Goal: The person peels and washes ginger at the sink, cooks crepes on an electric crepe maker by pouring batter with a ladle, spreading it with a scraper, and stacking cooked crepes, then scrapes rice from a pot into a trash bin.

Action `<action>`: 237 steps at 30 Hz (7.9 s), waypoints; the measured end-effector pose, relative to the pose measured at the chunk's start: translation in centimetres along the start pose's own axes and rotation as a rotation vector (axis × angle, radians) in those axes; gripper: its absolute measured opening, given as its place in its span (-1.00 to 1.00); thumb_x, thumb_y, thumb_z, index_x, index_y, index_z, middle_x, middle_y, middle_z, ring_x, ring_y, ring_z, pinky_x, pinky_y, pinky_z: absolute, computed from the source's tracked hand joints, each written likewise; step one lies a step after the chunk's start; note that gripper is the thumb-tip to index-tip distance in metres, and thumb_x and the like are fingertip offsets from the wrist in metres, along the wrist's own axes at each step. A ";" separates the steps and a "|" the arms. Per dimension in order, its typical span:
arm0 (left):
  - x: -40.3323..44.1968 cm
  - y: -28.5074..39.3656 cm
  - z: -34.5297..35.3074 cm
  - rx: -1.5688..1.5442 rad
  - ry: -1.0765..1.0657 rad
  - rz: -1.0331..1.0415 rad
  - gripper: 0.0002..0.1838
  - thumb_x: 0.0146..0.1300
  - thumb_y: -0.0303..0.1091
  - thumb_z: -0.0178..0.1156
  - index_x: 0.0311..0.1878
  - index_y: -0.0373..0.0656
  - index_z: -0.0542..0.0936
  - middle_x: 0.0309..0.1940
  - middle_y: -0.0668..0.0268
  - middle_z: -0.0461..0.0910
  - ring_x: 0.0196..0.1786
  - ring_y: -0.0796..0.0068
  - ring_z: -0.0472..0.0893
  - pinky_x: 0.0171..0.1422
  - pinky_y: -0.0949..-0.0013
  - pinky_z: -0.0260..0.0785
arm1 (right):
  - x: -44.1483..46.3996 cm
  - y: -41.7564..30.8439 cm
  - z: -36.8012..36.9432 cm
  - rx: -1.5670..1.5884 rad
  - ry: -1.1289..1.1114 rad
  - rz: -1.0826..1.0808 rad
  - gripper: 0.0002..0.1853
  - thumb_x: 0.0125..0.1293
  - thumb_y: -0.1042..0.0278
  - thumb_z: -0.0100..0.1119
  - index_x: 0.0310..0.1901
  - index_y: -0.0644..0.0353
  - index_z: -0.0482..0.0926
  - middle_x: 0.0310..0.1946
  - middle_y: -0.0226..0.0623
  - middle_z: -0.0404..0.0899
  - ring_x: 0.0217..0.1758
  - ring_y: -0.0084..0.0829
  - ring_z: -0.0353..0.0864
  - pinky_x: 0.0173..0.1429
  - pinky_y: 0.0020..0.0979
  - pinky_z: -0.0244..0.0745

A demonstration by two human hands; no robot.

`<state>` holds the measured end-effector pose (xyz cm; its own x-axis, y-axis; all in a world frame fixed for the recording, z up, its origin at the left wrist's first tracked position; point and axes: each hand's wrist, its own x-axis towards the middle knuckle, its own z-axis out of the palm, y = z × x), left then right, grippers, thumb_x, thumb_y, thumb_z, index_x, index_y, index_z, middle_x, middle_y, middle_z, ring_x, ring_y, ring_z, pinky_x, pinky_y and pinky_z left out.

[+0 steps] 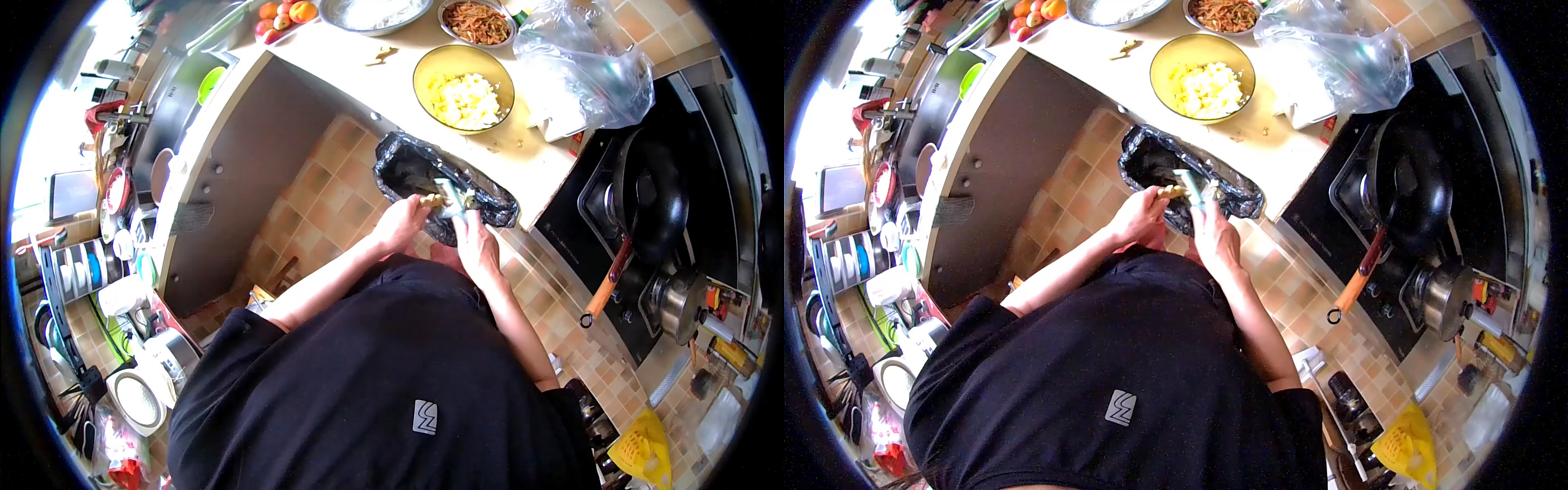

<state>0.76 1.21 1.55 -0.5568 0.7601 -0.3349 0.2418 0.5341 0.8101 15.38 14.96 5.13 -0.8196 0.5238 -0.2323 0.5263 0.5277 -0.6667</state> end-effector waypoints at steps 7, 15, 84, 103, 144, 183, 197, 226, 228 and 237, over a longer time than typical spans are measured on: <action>-0.5 1.1 -1.0 0.467 0.045 0.140 -0.61 0.13 -0.24 0.27 -0.01 -0.22 0.51 -0.40 -0.01 0.63 -0.24 -0.07 0.65 -0.14 0.02 0.51 | 0.1 -0.4 1.3 -0.035 -0.068 -0.020 -0.69 0.52 0.10 -0.10 -0.06 0.21 0.43 -0.42 0.03 0.66 -0.34 0.08 0.68 -0.26 0.04 0.54; -0.7 2.7 -3.3 -0.086 -0.107 -0.122 -0.68 0.28 -0.12 0.25 -0.06 -0.15 0.69 -0.39 0.15 0.70 -0.31 0.32 0.70 -0.19 0.25 0.51 | 0.9 1.7 -0.3 -0.098 0.035 0.039 -0.66 0.51 0.04 -0.09 -0.11 0.21 0.40 -0.43 0.06 0.64 -0.33 0.14 0.65 -0.27 0.07 0.49; 0.5 0.1 -2.2 -0.852 -0.542 -0.350 -0.60 0.51 -0.26 0.03 0.30 -0.25 0.37 -0.31 0.40 0.54 -0.43 0.69 0.41 -0.36 0.55 0.32 | 0.6 1.9 0.6 0.097 0.001 0.003 -0.65 0.53 0.02 -0.08 -0.02 0.17 0.44 -0.41 0.16 0.61 -0.32 0.19 0.63 -0.29 0.06 0.48; 0.0 0.7 -2.4 -1.106 -0.100 -0.298 -0.82 0.34 -0.26 0.27 -0.10 -0.12 0.58 -0.13 0.34 0.64 -0.07 0.51 0.61 0.09 0.38 0.49 | 2.1 3.2 -0.4 0.182 0.199 0.112 -0.70 0.37 0.08 0.21 -0.15 0.18 0.55 -0.35 -0.03 0.64 -0.36 -0.05 0.65 -0.28 -0.16 0.51; -8.0 -1.6 -5.9 -0.777 0.098 -0.002 -0.69 0.48 -0.18 0.12 0.02 -0.23 0.63 -0.32 0.40 0.30 -0.32 0.61 0.46 -0.22 0.44 0.39 | 2.9 -8.8 5.5 0.337 -0.300 -0.197 -0.72 0.17 0.37 0.37 -0.19 0.25 0.48 -0.53 -0.33 0.60 -0.48 -0.53 0.61 -0.32 -0.42 0.52; -12.9 -23.2 -49.1 -1.673 1.237 -0.130 -0.73 0.46 -0.17 0.13 0.03 -0.16 0.46 -0.32 0.36 0.53 -0.43 0.64 0.46 -0.33 0.60 0.35 | 37.4 -58.7 38.6 0.111 -0.935 -0.977 -0.83 0.25 0.29 0.35 -0.25 0.20 0.62 -0.46 -0.26 0.62 -0.42 -0.37 0.62 -0.29 -0.37 0.50; -7.2 -34.0 -62.9 -1.705 1.075 -0.217 -0.58 0.52 0.08 -0.02 -0.43 0.07 0.29 -0.63 0.66 0.07 -0.63 0.80 -0.03 -0.58 0.63 -0.20 | 46.1 -63.7 49.0 -0.261 -1.017 -0.804 -0.64 0.40 0.07 0.11 -0.10 0.25 0.61 -0.16 -0.06 0.65 -0.06 -0.06 0.62 0.02 -0.17 0.47; 4.1 -44.3 -67.3 -2.486 0.642 0.123 -0.81 0.49 -0.30 0.03 0.01 -0.19 0.50 -0.36 0.37 0.48 -0.49 0.72 0.30 -0.46 0.65 0.16 | 54.3 -74.1 54.8 0.100 -0.572 -1.092 -0.66 0.33 0.36 0.17 0.10 0.27 0.47 -0.26 -0.37 0.48 -0.15 -0.53 0.50 -0.03 -0.36 0.46; 4.2 -44.7 -67.1 -2.456 0.603 0.023 -0.87 0.48 -0.28 0.03 -0.16 -0.09 0.50 -0.51 0.45 0.38 -0.59 0.75 0.23 -0.57 0.65 0.06 | 49.2 -69.2 55.0 0.315 -0.992 -0.601 -0.64 0.35 0.33 0.16 0.13 0.26 0.43 -0.24 -0.35 0.50 -0.18 -0.53 0.52 -0.07 -0.39 0.49; 3.4 -43.6 -66.2 -1.841 0.710 -0.632 -0.64 0.46 -0.01 -0.04 -0.48 0.09 0.30 -0.70 0.59 0.14 -0.69 0.70 0.05 -0.63 0.54 -0.12 | 47.1 -62.3 62.1 0.514 -1.130 0.443 -0.69 0.35 0.11 0.08 -0.15 0.23 0.57 -0.29 -0.19 0.63 -0.37 -0.25 0.55 -0.25 -0.21 0.51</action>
<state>-64.32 -43.99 -3.05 -0.4772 0.1768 -0.8608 -0.7140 -0.6490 0.2625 -70.07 -34.73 -8.23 -0.4693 -0.3906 -0.7919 0.8573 0.0132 -0.5146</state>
